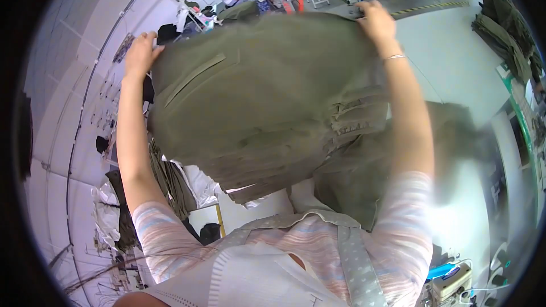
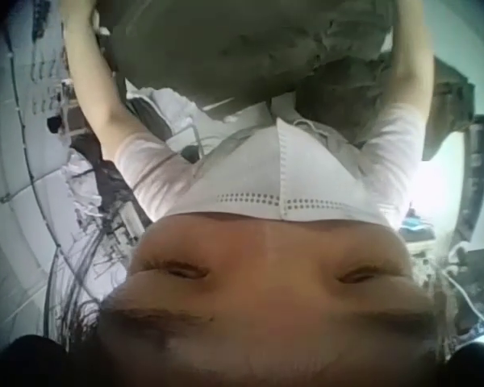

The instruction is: Inspecting green garments for quality, checking seams and zippers, and stacking them at a factory workstation.

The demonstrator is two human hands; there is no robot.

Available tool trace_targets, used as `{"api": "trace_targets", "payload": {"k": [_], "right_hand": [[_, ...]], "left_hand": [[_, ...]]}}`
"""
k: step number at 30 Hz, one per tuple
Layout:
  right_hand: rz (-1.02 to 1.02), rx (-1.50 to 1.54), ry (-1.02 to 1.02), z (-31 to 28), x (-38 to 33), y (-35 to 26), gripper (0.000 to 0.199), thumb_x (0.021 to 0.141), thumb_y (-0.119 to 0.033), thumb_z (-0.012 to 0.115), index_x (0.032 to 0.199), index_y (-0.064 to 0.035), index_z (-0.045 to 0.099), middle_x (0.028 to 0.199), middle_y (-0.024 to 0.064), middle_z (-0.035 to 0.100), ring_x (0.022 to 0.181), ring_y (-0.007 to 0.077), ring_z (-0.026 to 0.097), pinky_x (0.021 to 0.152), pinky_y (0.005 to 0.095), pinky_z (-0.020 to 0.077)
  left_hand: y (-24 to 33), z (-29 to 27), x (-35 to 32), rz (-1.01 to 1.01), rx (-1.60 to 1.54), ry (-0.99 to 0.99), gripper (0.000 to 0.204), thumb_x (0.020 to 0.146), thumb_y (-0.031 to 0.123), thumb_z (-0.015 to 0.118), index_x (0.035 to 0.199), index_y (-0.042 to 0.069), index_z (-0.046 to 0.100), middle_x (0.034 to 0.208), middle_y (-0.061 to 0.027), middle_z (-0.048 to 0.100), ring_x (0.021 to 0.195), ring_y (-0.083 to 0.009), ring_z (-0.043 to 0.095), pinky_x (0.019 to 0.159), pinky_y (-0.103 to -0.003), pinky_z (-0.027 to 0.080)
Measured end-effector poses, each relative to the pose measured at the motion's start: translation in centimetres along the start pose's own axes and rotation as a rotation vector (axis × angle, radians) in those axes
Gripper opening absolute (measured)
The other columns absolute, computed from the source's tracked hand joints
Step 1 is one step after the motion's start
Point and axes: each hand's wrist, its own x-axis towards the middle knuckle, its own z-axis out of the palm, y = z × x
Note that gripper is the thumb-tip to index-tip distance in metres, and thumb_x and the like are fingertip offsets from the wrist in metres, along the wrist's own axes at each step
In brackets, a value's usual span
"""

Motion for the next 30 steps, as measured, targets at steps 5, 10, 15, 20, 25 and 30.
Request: {"api": "trace_targets", "payload": {"k": [5,10,15,20,25,30], "right_hand": [[-0.289,0.395,-0.064,-1.6,-6.3,-13.3,0.042,0.074,-0.011,0.067,0.113,-0.0248,0.061,0.103,0.0030,0.057,0.091,0.0263,0.061,0.076,0.0366,0.0514],[-0.113,0.096,-0.242,5.6,-11.9,-6.5,0.034,0.077,-0.015,0.068,0.110,-0.0208,0.062,0.100,0.0029,0.059,0.084,0.0224,0.062,0.069,0.0366,0.0520],[0.242,-0.039,-0.013,0.9,-15.1,2.8,0.019,0.083,-0.015,0.065,0.100,-0.0049,0.062,0.088,0.0139,0.059,0.077,0.0248,0.062,0.067,0.0346,0.0488],[0.591,0.290,0.255,-3.4,-29.7,7.7,0.021,0.084,-0.011,0.064,0.104,-0.0069,0.062,0.085,0.0073,0.061,0.070,0.0149,0.061,0.062,0.0277,0.0490],[0.966,0.379,0.030,-4.9,-47.0,3.8,0.017,0.085,-0.008,0.063,0.101,-0.0051,0.062,0.081,0.0025,0.062,0.062,0.0075,0.056,0.056,0.0248,0.0458],[0.950,0.343,-0.265,-8.2,-50.8,-2.9,0.022,0.078,-0.009,0.067,0.100,-0.0051,0.062,0.087,0.0111,0.063,0.073,0.0236,0.061,0.066,0.0326,0.0494]], "left_hand": [[5.8,-2.6,-6.1,0.408,-0.822,-0.189,0.052,0.091,0.036,0.054,0.134,0.008,0.046,0.141,-0.0157,0.042,0.132,-0.0282,0.038,0.107,-0.036,0.030],[7.3,0.9,-10.6,0.308,-0.725,-0.251,0.054,0.095,0.036,0.046,0.139,0.005,0.039,0.142,-0.0148,0.040,0.135,-0.0261,0.034,0.110,-0.035,0.024],[8.2,-0.5,-9.3,0.330,-0.731,-0.224,0.050,0.098,0.034,0.040,0.136,0.003,0.043,0.140,-0.0140,0.043,0.132,-0.0253,0.037,0.110,-0.034,0.025],[11.3,-3.1,-10.2,0.408,-0.503,-0.025,0.046,0.098,0.028,0.039,0.134,0.000,0.045,0.136,-0.0146,0.048,0.129,-0.0266,0.041,0.108,-0.035,0.028],[26.3,-5.9,-17.5,0.778,-1.218,-0.217,0.056,0.088,0.038,0.054,0.128,-0.001,0.051,0.129,-0.0171,0.053,0.121,-0.0289,0.049,0.104,-0.038,0.034],[47.6,5.6,-20.7,1.070,-0.941,-0.237,0.060,0.083,0.025,0.063,0.133,0.000,0.040,0.135,-0.0205,0.044,0.123,-0.0337,0.044,0.101,-0.040,0.038]]}}
